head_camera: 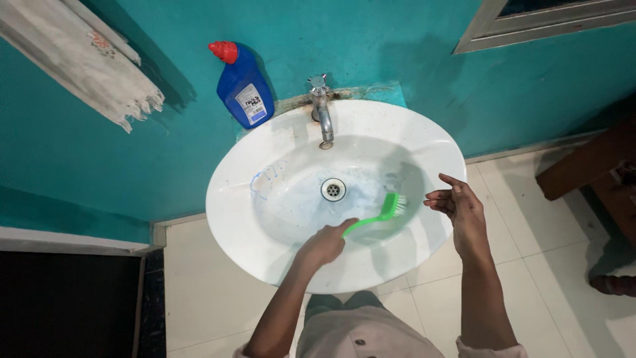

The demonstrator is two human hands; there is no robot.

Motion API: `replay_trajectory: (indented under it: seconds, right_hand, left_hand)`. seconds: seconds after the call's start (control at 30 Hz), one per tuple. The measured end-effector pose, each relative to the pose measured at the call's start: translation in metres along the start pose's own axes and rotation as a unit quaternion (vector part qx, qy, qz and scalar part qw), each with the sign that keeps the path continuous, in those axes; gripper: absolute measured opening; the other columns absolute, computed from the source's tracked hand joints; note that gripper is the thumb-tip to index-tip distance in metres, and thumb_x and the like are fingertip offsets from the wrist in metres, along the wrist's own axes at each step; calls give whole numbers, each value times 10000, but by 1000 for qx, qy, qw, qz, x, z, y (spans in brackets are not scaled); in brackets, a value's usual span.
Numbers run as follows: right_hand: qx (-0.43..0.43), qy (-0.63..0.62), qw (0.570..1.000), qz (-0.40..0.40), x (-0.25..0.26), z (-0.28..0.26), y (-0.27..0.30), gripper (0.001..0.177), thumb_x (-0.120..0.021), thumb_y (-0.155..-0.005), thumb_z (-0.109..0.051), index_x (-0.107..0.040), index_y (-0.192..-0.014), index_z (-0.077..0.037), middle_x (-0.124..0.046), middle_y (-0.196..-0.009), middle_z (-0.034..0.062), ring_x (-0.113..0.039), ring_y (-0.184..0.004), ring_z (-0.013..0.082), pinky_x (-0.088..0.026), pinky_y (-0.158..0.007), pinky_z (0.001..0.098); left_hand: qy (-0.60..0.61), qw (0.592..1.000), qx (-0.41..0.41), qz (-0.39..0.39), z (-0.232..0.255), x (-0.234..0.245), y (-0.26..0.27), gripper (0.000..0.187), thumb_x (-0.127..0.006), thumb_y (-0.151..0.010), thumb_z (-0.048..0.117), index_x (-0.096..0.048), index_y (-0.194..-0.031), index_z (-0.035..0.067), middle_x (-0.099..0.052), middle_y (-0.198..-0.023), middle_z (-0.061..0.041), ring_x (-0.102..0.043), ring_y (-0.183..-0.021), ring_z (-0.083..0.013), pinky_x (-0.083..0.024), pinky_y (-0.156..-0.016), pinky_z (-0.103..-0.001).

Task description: The person scrubs a white bathroom sink with a green brush, working in circular motions around the basin and near the drain. They briefly turn on the tap to rinse the brush and continue scrubbing the sink surface.

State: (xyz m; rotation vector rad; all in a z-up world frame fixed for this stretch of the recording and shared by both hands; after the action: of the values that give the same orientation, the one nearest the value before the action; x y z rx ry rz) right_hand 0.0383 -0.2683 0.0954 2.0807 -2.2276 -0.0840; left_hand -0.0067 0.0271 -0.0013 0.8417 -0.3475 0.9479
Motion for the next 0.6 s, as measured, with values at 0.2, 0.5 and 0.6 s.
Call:
replay_trajectory:
  seconds: [0.2,0.5,0.6]
  right_hand:
    - [-5,-8,1000,5,2,-2,-4,476,-329,-1121,-281,-552,-1392,41,-703,-950,147,-692,-878,222,-546,-865,376]
    - [13,-37,999,3,7,-7,-4,453,-320,-1117,-225,-541,-1381,70,-687,-926,154,-690,-866,236,-553,-851,384]
    - [6,-34,999,5,8,-9,-2,451,-330,-1115,-228,-545,-1377,70,-686,-914,154,-684,-853,234,-547,-842,378]
  left_hand:
    - [1,987,-76,140,43,-12,-36,704,-475,-903,40,-384,-1562,272,-704,-1052,-260,-669,-987,-459,-507,-874,-574]
    - [-29,999,-22,20,38,-6,0,735,-474,-881,9,-376,-1555,284,-678,-1084,-279,-659,-1013,-463,-501,-877,-588]
    - [-16,993,-70,91,55,-9,-13,735,-531,-887,53,-334,-1567,249,-656,-1051,-326,-657,-989,-484,-514,-861,-583]
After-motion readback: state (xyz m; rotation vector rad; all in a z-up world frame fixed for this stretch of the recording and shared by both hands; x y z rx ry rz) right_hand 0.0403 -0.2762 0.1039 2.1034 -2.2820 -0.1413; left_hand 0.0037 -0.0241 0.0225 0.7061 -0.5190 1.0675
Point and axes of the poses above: each hand's wrist, its own y-axis away from the middle knuckle, its own x-axis out of the back of the hand, z = x × y, the point moved 1 cm from there along -y, towards the middle knuckle
